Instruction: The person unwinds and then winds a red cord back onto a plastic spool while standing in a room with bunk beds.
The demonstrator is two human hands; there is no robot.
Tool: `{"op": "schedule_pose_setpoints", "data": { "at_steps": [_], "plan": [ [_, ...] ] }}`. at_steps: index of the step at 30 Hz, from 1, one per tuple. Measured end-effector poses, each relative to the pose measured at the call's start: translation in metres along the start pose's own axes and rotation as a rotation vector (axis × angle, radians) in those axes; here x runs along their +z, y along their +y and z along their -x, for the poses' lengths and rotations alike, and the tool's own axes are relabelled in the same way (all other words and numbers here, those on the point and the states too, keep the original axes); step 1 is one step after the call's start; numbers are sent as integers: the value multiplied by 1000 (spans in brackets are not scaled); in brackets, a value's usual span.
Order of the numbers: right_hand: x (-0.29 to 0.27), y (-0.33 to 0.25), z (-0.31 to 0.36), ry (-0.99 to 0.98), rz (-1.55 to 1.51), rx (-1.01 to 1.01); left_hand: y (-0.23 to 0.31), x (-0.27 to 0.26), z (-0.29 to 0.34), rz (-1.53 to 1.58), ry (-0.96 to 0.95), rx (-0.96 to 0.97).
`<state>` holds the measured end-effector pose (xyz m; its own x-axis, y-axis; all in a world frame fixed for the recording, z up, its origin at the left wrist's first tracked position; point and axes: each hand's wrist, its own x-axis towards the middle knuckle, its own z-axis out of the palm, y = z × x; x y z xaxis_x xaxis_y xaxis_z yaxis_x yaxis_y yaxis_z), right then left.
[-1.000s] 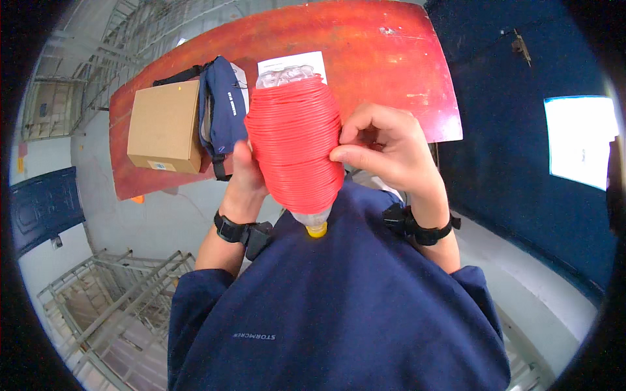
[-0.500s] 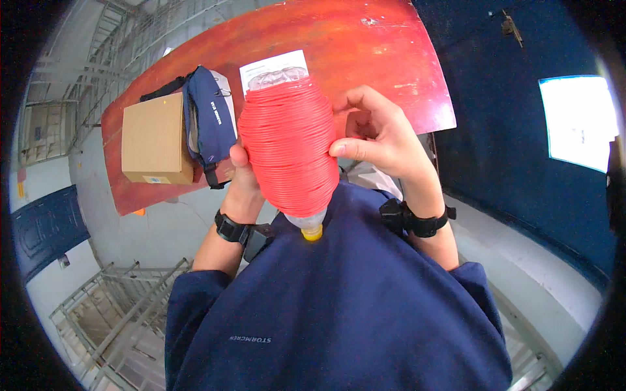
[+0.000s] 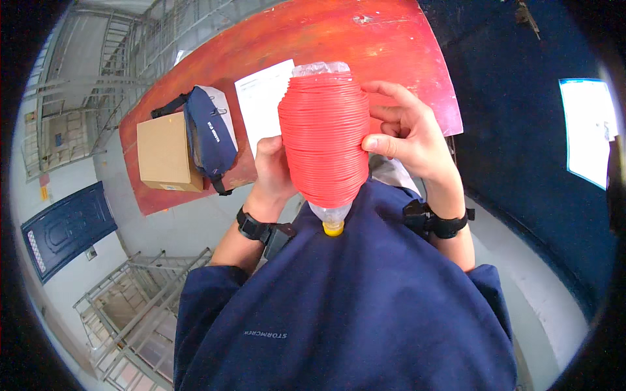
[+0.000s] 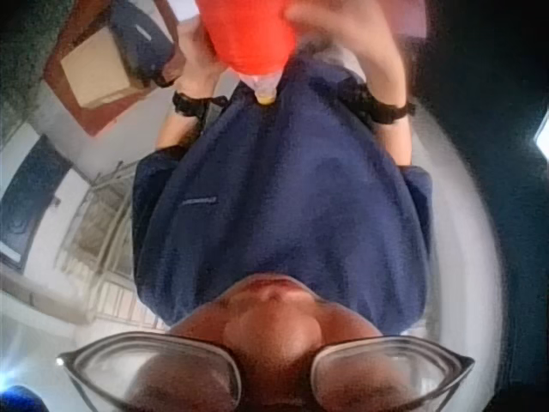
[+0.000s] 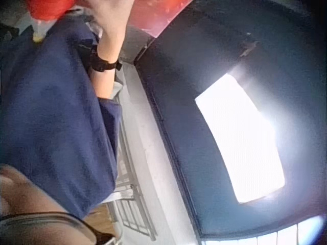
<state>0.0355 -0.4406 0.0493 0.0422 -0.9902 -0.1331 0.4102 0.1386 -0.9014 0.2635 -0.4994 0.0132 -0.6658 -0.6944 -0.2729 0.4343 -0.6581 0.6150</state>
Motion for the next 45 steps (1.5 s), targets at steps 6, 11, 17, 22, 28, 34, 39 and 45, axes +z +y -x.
{"op": "schedule_pose_setpoints", "data": {
  "at_steps": [6, 11, 17, 22, 28, 34, 39, 45],
  "plan": [
    [-48, -21, -6, -46, -80, -1, -27, 26, -35, 294, -168, -21],
    [-83, -23, -16, -129, -175, -24, -33, 54, -54, -57, 15, -17],
    [-94, -35, -20, -99, -97, 100, -50, 55, -60, 147, -25, 67],
    [-83, -53, -7, 42, 622, -140, -52, 56, -48, 75, 196, 177],
    [-39, -78, 8, 18, 860, -301, -54, 48, -33, 107, 259, 164],
    [-10, -84, 21, -96, 914, -402, -55, 32, -18, 156, 171, 157],
    [5, -81, 22, -170, 865, -410, -52, 27, -13, 149, 261, 154],
    [9, -78, 22, -66, 870, -346, -49, 27, -5, 89, 214, 136]
  ]
}}
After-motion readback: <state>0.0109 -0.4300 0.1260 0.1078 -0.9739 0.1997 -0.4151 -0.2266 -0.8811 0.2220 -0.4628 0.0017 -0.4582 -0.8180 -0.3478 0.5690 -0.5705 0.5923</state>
